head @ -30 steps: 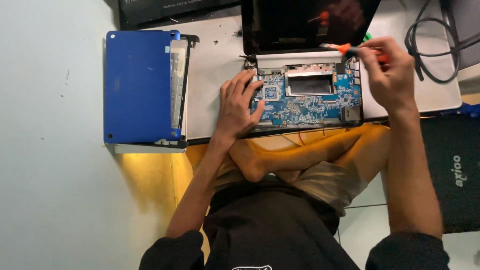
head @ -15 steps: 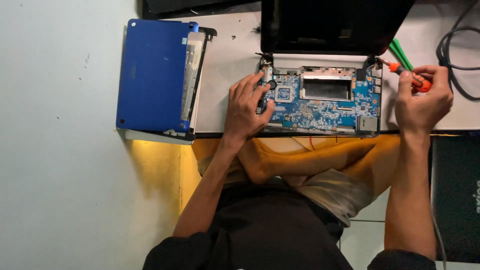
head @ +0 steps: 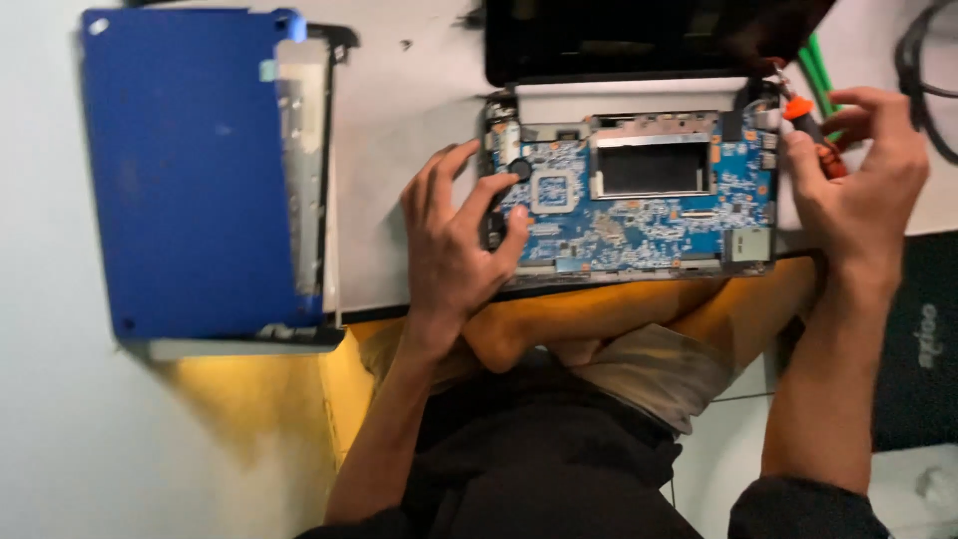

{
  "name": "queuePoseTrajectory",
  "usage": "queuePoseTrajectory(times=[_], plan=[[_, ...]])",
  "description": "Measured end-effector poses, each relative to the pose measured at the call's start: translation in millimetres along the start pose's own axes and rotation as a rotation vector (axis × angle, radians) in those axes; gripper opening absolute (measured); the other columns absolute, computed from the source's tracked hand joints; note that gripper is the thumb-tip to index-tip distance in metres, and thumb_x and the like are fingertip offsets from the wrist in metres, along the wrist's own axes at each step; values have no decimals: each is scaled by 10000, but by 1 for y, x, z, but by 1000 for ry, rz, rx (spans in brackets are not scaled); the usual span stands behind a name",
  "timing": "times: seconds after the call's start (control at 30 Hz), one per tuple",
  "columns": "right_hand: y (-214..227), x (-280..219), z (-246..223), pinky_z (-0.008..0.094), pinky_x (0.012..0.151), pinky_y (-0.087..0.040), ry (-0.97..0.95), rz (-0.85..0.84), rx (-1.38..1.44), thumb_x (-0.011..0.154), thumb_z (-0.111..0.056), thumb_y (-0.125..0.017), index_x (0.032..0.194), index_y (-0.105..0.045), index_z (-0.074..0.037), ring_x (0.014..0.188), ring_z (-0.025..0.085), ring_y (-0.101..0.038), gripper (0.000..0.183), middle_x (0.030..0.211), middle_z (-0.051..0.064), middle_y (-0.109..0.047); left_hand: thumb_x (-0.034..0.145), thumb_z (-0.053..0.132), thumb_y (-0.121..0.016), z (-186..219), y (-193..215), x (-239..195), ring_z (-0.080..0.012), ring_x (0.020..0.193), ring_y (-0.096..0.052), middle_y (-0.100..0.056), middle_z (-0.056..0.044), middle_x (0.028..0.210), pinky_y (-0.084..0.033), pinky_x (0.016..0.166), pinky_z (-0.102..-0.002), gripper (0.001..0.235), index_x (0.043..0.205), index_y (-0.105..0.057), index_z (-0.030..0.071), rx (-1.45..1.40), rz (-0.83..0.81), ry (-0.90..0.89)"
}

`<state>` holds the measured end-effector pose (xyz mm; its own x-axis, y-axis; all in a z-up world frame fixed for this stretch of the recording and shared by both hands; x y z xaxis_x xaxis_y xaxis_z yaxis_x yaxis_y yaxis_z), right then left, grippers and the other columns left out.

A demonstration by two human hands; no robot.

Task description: The person disassembles a blue laptop, removes the motherboard, and places it into the chassis of another laptop. They use a screwdriver to remove and tighten screws on the motherboard and chassis.

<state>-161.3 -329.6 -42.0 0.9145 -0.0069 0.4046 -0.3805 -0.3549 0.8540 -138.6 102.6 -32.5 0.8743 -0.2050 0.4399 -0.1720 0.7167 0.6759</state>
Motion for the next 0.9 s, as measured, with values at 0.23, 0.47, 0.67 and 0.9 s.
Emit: queuePoseTrajectory(times=[0.23,0.47,0.67,0.9], plan=[[-2,-2,-5,402,716,-552,-145,56,45,1242,-115,-769,1464,-731,81,897,282,-717,299,1142,224,-801,1103,199,-758,1,5,13,-405,1531,-572,-617,-199,1561,-521,1287,-578,217,1280,-825,93,-213,-77,124],[-2,6,-7,412,729,-493,-56,5,-239,1424,-543,-556,1420,-841,-26,827,223,-660,590,1140,118,-784,1103,190,-687,-3,0,16,-412,1505,-641,-700,-211,1485,-538,1261,-576,316,1370,-731,26,-170,-41,158],[5,69,-130,394,773,-563,457,-67,-106,1331,-292,-920,1352,-876,-15,1045,272,-782,282,1233,154,-798,1080,97,-665,-10,-3,9,-392,1478,-647,-668,-236,1526,-545,1319,-533,481,1544,-581,3,-238,-21,205],[-78,136,-209,331,631,-588,857,-74,-86,1278,-418,-884,1464,-841,-173,1075,172,-838,310,1406,15,-827,1022,29,-611,-13,3,6,-378,1496,-664,-697,-197,1564,-515,1321,-506,597,1616,-547,46,-402,11,241]])
Point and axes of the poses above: each hand's wrist, its own x-axis towards the middle knuckle, its own y-axis out of the back of the hand, z = x × y, the point moved 3 cm from there along x, towards the middle knuckle
